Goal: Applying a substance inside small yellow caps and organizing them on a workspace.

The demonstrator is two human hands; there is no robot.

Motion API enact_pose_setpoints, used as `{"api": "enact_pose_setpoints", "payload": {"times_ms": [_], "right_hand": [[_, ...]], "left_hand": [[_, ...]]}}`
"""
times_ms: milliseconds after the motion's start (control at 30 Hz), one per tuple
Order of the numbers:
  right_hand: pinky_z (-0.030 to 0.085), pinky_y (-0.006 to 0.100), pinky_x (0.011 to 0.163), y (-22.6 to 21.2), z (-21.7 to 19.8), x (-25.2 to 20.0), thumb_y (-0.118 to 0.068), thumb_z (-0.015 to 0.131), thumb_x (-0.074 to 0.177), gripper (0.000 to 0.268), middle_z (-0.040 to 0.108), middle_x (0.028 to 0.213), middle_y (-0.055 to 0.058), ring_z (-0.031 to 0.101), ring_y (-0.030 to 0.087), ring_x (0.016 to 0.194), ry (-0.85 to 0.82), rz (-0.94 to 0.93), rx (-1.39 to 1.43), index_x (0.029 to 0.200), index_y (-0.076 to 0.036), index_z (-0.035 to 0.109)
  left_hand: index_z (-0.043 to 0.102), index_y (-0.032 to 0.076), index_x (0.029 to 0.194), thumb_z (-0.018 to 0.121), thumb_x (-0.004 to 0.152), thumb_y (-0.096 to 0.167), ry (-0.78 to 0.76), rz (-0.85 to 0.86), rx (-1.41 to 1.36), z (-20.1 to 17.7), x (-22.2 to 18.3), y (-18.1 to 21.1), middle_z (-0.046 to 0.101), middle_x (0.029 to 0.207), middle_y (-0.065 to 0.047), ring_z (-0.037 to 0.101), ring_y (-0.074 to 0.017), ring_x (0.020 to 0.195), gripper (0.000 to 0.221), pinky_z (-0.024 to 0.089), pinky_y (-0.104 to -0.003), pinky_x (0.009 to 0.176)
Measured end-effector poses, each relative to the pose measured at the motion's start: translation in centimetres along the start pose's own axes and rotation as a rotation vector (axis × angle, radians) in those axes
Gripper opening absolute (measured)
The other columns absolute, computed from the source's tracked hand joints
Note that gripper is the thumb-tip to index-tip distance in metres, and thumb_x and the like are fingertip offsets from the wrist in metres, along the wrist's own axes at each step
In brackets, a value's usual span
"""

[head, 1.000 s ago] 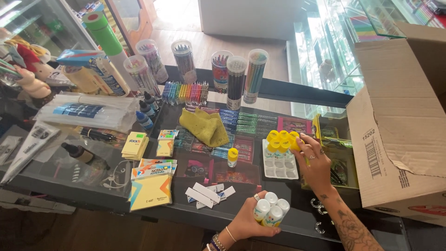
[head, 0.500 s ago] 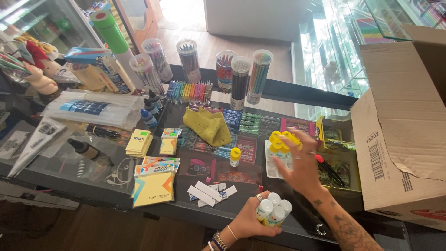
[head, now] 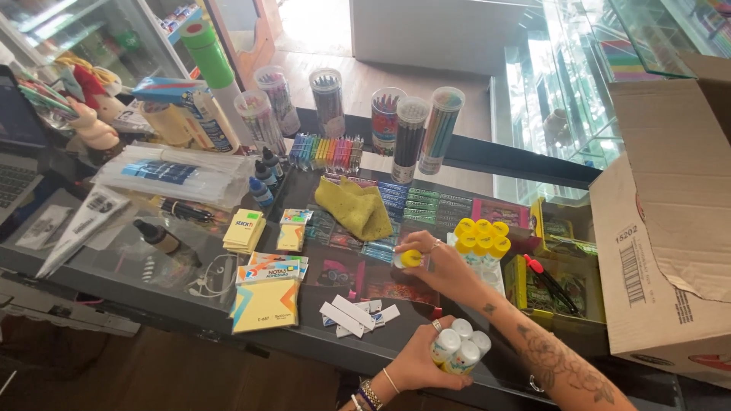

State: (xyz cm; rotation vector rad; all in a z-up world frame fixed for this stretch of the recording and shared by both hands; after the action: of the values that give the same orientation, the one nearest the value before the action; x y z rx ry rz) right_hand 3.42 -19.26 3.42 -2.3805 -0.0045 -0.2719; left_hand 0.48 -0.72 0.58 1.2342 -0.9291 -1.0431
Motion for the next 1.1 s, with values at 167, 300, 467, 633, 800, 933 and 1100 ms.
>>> {"api": "enact_pose_setpoints", "payload": {"times_ms": [167,300,467,633,800,933,1100], "right_hand": [[0.056,0.039,0.092,-0.3,-3.2,-3.4,-0.026,0.077,0.098,0.033,0.079,0.125,0.001,0.076,0.024,0.114,0.046,0.099,0.024,0.128,-0.018,0.068],[0.06,0.041,0.1,1.7,-6.1,-6.8,-0.022,0.079,0.095,0.04,0.078,0.134,0.004,0.076,0.025,0.123,0.185,-0.031,-0.078,0.133,-0.017,0.069],[0.06,0.037,0.093,3.8,-6.5,-9.0,-0.024,0.079,0.096,0.043,0.07,0.126,0.006,0.072,0.024,0.118,0.284,-0.023,-0.212,0.137,-0.016,0.07],[0.061,0.039,0.092,5.2,-4.4,-8.7,-0.019,0.077,0.098,0.039,0.072,0.13,0.007,0.074,0.027,0.118,0.322,-0.062,-0.218,0.135,-0.016,0.066],[0.064,0.041,0.063,6.3,-3.3,-9.1,-0.03,0.078,0.097,0.047,0.053,0.135,0.006,0.072,0.022,0.096,0.36,-0.024,-0.626,0.143,-0.025,0.071],[0.049,0.05,0.086,6.0,-2.7,-9.6,-0.052,0.081,0.091,0.058,0.052,0.133,0.007,0.052,0.032,0.121,0.482,-0.075,-0.805,0.146,-0.036,0.069],[0.025,0.066,0.13,5.1,-2.7,-8.8,-0.079,0.074,0.085,0.091,0.038,0.172,0.016,0.037,0.043,0.16,0.497,-0.278,-0.751,0.153,-0.024,0.048]], "left_hand": [[0.062,0.013,0.118,0.091,0.073,0.036,-0.026,-0.054,-0.027,-0.1,0.2,0.5,0.07,0.107,0.001,0.065,-0.0108,0.102,0.058,0.051,-0.03,0.088],[0.06,0.014,0.109,0.093,0.072,0.027,-0.024,-0.01,-0.051,0.1,0.2,0.2,0.065,0.1,0.005,0.061,-0.0078,0.093,0.051,0.05,-0.026,0.08],[0.061,0.014,0.111,0.092,0.073,0.026,-0.023,-0.041,-0.026,0.1,0.4,-0.3,0.065,0.098,0.005,0.062,-0.008,0.092,0.051,0.05,-0.027,0.079],[0.061,0.014,0.112,0.092,0.073,0.028,-0.015,-0.015,-0.011,0.2,0.3,-0.2,0.064,0.101,0.005,0.06,-0.0089,0.094,0.052,0.049,-0.027,0.081],[0.06,0.014,0.109,0.091,0.072,0.024,-0.002,-0.026,-0.013,0.3,0.0,-0.3,0.064,0.096,0.006,0.061,-0.007,0.089,0.049,0.05,-0.025,0.078],[0.062,0.012,0.114,0.092,0.074,0.026,-0.021,-0.007,-0.02,0.4,-0.2,-0.6,0.067,0.101,0.004,0.063,-0.0088,0.095,0.052,0.052,-0.027,0.082],[0.06,0.013,0.112,0.093,0.074,0.023,-0.011,0.009,-0.014,0.4,-0.1,-0.5,0.067,0.099,0.005,0.062,-0.0068,0.093,0.051,0.052,-0.025,0.079]]}}
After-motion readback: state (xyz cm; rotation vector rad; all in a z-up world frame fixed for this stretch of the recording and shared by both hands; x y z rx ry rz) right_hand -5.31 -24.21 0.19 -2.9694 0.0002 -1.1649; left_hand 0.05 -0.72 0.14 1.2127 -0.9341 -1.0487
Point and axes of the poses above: each hand's wrist, its own x-axis towards the middle knuckle, its own z-axis out of the palm, y = z × x, the point moved 1 cm from there along x, towards the middle knuckle
